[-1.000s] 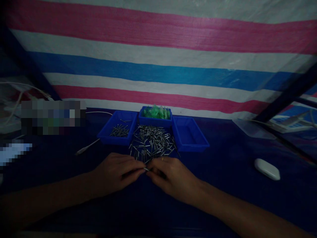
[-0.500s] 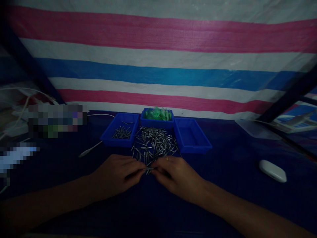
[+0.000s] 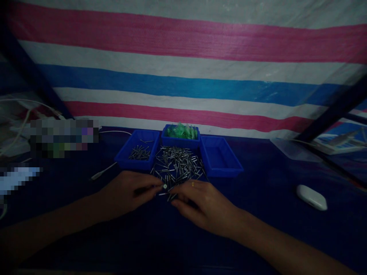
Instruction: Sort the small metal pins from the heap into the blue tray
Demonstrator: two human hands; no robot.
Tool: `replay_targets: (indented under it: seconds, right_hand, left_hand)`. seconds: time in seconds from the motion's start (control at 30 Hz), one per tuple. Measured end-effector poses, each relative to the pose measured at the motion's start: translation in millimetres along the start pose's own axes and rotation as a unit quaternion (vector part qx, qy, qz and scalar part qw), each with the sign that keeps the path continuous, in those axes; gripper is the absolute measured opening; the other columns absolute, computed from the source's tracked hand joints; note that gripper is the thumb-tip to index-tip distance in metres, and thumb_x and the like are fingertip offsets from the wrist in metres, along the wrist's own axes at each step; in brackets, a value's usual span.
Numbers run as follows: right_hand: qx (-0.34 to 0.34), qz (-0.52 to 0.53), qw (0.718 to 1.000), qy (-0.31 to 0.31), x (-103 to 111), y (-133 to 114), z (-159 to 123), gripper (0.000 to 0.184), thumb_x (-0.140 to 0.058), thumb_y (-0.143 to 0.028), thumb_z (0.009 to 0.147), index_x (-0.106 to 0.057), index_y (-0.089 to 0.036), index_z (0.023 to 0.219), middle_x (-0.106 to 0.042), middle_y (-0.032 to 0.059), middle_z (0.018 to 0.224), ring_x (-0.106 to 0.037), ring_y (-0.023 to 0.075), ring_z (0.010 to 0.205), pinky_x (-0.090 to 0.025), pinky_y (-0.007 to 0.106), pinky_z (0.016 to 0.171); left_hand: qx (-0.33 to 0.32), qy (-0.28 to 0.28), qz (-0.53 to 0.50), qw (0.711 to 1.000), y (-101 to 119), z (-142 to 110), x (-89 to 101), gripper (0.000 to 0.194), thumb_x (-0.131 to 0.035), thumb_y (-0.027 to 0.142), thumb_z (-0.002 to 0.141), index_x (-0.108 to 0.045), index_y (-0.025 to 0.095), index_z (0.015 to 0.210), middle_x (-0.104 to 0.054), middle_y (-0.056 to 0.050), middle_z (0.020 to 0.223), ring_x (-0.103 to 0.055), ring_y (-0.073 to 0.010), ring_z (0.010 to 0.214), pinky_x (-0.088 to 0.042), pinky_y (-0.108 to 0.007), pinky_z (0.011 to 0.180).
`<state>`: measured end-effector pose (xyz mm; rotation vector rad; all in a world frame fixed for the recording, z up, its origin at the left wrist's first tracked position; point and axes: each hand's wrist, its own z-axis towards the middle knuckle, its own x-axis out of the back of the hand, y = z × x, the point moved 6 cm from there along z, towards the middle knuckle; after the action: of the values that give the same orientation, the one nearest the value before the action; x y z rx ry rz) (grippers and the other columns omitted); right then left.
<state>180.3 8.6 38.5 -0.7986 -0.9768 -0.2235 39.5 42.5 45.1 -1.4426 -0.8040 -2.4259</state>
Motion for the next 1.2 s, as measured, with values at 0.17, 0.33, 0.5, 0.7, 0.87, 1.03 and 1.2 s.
replay_targets:
  seconds: [0.17, 0.33, 0.5, 0.7, 0.87, 1.03, 1.2]
  right_hand:
    - [0.026, -0.123, 0.992, -0.033, 9.7, 4.1, 13.9, 0.021, -0.039, -0.02, 0.091, -0.057, -0.015, 0.1, -0.058, 0.0052, 0.083, -0.054, 0.0146, 0.076, -0.044, 0.027, 0.068]
    - [0.053, -0.241, 0.965, -0.09, 4.4, 15.0, 57.5, 0.017, -0.043, -0.017, 0.088, -0.059, -0.014, 0.089, -0.056, 0.0062, 0.082, -0.051, 0.0155, 0.073, -0.042, 0.027, 0.062]
    - [0.074, -0.338, 0.934, -0.084, -6.5, 29.0, 95.6, 0.012, -0.049, -0.013, 0.083, -0.059, -0.014, 0.078, -0.057, 0.0068, 0.079, -0.048, 0.0163, 0.073, -0.036, 0.028, 0.06]
    - [0.077, -0.357, 0.925, -0.102, -18.7, 37.9, 103.3, 0.012, -0.05, -0.011, 0.081, -0.06, -0.015, 0.077, -0.058, 0.0051, 0.075, -0.049, 0.0151, 0.067, -0.033, 0.028, 0.057]
    - [0.072, -0.371, 0.92, -0.101, -19.9, 36.8, 103.6, 0.012, -0.05, -0.009, 0.081, -0.06, -0.015, 0.081, -0.06, 0.0059, 0.079, -0.05, 0.0157, 0.068, -0.033, 0.028, 0.057]
    - [0.067, -0.38, 0.917, -0.104, -19.7, 34.2, 103.5, 0.012, -0.05, -0.008, 0.082, -0.06, -0.014, 0.081, -0.06, 0.0063, 0.078, -0.051, 0.0162, 0.069, -0.034, 0.028, 0.058]
    - [0.077, -0.374, 0.918, -0.11, -22.2, 34.2, 104.2, 0.011, -0.05, -0.009, 0.082, -0.06, -0.014, 0.081, -0.059, 0.0066, 0.079, -0.051, 0.0167, 0.073, -0.037, 0.028, 0.063]
  left_hand:
    - [0.148, 0.026, 0.273, 0.95, -36.1, 4.2, 46.1, 0.02, -0.043, 0.03, 0.086, -0.06, 0.019, 0.089, -0.063, -0.001, 0.066, -0.058, -0.0155, 0.054, -0.034, -0.023, 0.048]
    - [0.28, -0.027, 0.396, 0.874, -70.6, -3.0, 59.4, 0.028, -0.036, 0.032, 0.087, -0.057, 0.015, 0.085, -0.063, -0.007, 0.065, -0.06, -0.0222, 0.055, -0.034, -0.026, 0.047]
    - [0.227, 0.014, 0.416, 0.881, -55.5, -1.1, 55.3, 0.028, -0.034, 0.033, 0.088, -0.055, 0.015, 0.091, -0.061, -0.006, 0.061, -0.059, -0.0221, 0.052, -0.031, -0.025, 0.043]
    - [-0.013, -0.01, 0.33, 0.944, -6.3, -2.9, 23.8, 0.02, -0.04, 0.022, 0.086, -0.051, 0.017, 0.07, -0.059, 0.0, 0.058, -0.058, -0.0165, 0.052, -0.035, -0.025, 0.045]
    - [-0.072, -0.026, 0.288, 0.955, 7.5, -10.6, 5.1, 0.014, -0.044, 0.021, 0.081, -0.049, 0.018, 0.069, -0.057, 0.001, 0.058, -0.056, -0.0165, 0.05, -0.037, -0.026, 0.043]
    - [-0.076, -0.045, 0.271, 0.958, 5.4, -12.0, -0.7, 0.011, -0.046, 0.022, 0.081, -0.049, 0.018, 0.071, -0.058, 0.001, 0.06, -0.056, -0.0156, 0.051, -0.036, -0.026, 0.044]
    - [-0.074, -0.057, 0.263, 0.96, 3.8, -12.9, -4.6, 0.011, -0.047, 0.022, 0.081, -0.05, 0.017, 0.071, -0.059, 0.001, 0.06, -0.057, -0.0161, 0.052, -0.036, -0.026, 0.043]
